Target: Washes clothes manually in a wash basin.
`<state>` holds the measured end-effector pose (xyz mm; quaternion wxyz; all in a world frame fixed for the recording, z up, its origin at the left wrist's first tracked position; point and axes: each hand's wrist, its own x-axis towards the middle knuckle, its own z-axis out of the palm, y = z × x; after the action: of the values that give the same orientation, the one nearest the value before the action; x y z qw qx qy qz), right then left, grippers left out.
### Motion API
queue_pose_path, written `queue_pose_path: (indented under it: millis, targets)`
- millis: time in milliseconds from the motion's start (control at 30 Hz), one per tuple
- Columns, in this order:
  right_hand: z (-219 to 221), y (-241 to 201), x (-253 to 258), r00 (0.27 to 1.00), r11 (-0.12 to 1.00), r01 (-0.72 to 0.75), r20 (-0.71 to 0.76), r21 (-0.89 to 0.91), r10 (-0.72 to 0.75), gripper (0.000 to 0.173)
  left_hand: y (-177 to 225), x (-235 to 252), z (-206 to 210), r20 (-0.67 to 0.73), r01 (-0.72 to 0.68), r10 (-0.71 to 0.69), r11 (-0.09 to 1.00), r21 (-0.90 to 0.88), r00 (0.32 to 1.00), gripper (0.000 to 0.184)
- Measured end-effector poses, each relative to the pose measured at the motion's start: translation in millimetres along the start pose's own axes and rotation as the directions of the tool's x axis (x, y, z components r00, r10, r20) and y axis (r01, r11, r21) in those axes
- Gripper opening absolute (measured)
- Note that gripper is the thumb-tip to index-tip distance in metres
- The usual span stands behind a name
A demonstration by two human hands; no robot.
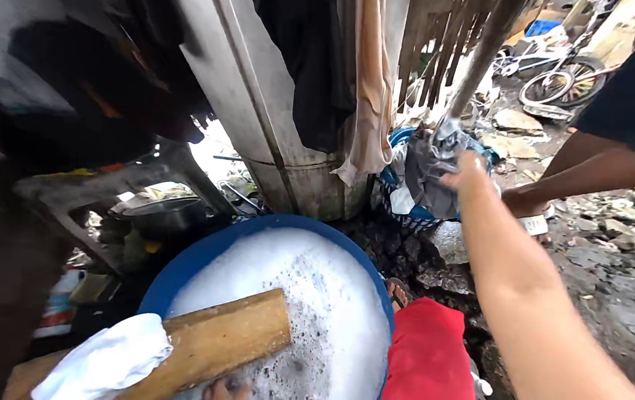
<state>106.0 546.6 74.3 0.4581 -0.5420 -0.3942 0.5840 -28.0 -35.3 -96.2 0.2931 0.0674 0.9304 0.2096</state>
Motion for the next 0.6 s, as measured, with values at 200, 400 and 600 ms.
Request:
queue_pose_path:
  millis: [200, 400, 600]
  targets:
    - [-7.2, 66.7, -55.5, 0.982, 0.986, -0.098, 0.147, -0.138, 0.119, 0.052, 12.2, -5.3, 32.6, 0.006, 0.163, -0.164, 0.984, 0.075, 0.986, 0.044]
    - [14.2, 69.6, -159.4, 0.805, 0.924, 0.167, 0.589, -0.345, 0.074, 0.035, 35.7, -38.3, 67.8, 0.380, 0.055, -0.096, 0.991, 0.119, 0.920, 0.043]
    - [30.1, 102.5, -267.3, 0.343, 0.789, 0.509, 0.922, -0.343, 0.180, 0.026, 52.1, -12.5, 84.1, 0.428, -0.313, 0.223, 0.937, 0.153, 0.876, 0.047]
